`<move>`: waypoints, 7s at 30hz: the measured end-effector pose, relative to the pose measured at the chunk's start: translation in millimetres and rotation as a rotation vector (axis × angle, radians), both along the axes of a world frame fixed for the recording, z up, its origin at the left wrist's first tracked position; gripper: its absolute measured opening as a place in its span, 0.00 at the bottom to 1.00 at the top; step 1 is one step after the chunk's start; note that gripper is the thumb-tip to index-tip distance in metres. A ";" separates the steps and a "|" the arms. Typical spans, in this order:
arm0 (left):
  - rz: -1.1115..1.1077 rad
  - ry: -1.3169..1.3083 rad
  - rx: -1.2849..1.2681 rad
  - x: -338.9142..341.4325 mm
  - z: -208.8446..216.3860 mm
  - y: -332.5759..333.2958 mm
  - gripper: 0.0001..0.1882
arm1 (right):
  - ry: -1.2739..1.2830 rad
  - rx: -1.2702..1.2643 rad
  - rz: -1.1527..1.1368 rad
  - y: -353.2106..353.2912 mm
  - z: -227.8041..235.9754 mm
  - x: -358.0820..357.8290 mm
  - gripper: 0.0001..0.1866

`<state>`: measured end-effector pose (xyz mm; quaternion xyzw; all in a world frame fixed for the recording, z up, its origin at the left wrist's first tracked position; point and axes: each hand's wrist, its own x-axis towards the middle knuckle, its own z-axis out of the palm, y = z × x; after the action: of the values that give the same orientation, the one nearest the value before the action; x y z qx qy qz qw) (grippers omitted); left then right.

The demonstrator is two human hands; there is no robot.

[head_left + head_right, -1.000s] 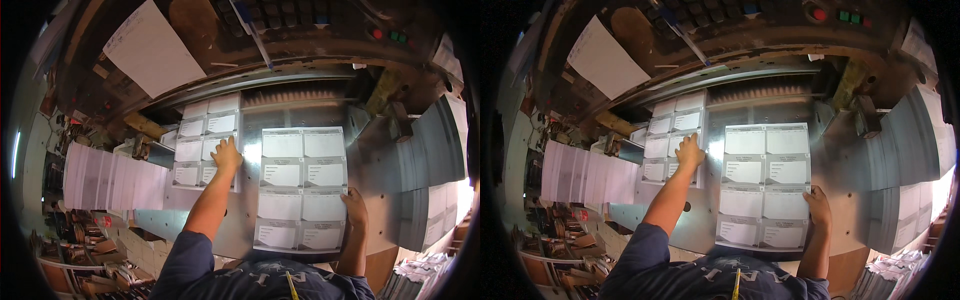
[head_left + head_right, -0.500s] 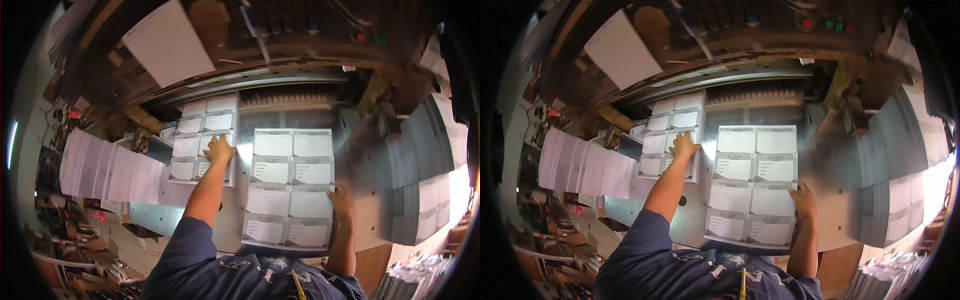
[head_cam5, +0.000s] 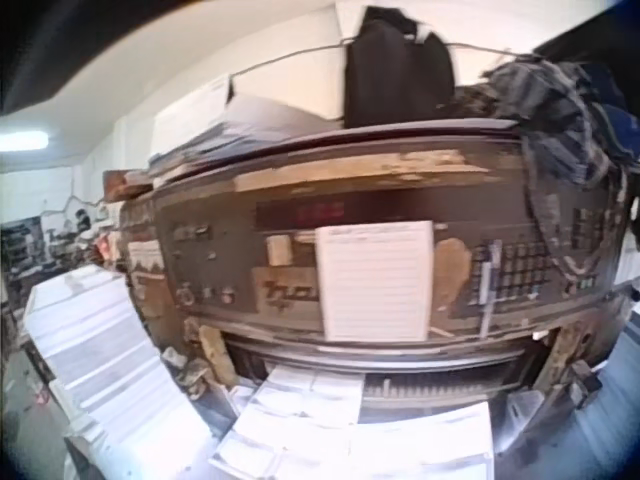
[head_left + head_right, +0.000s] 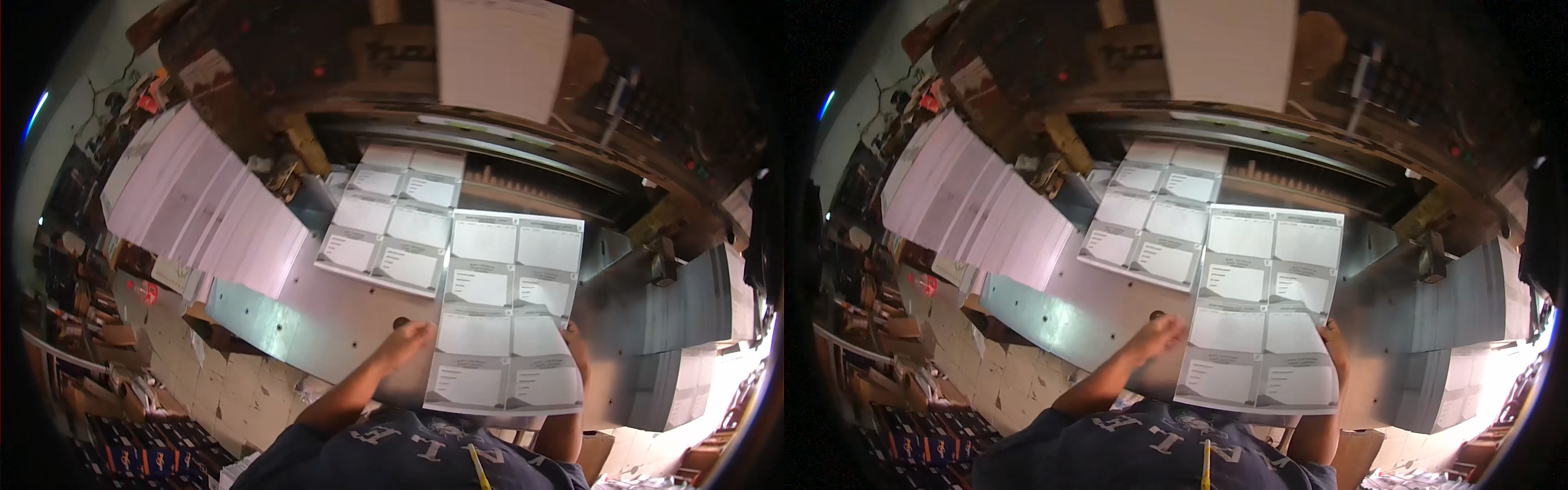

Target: The person picks up stacks of paper from a table and the floor, aligns them on a metal work surface by hand, and positions them inside a large guillotine cutting machine.

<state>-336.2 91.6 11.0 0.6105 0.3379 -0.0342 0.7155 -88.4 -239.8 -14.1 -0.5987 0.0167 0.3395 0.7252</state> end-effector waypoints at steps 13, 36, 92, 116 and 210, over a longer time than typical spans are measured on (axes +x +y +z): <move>0.032 -0.235 0.244 -2.9 -15.0 44.7 0.16 | -0.284 -0.356 -0.092 76.9 54.3 -12.2 0.14; -0.345 0.137 1.181 -39.7 20.8 251.7 0.55 | -1.166 -1.045 0.718 271.8 65.0 -110.0 0.66; 0.925 -0.429 -0.733 60.2 -4.9 43.6 0.41 | 0.438 0.257 0.265 332.4 52.9 -11.1 0.33; 1.033 -0.334 -0.612 74.3 23.1 111.2 0.31 | -0.443 -0.545 0.480 414.6 35.1 137.9 0.49; -0.952 -0.761 1.299 141.7 29.0 132.5 0.31 | 0.494 0.497 0.041 278.7 -11.0 -87.5 0.20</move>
<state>-194.5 224.1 40.1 0.9414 -0.2594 0.0756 0.2019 -175.9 38.9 -25.1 -0.3038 0.0962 0.4824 0.8159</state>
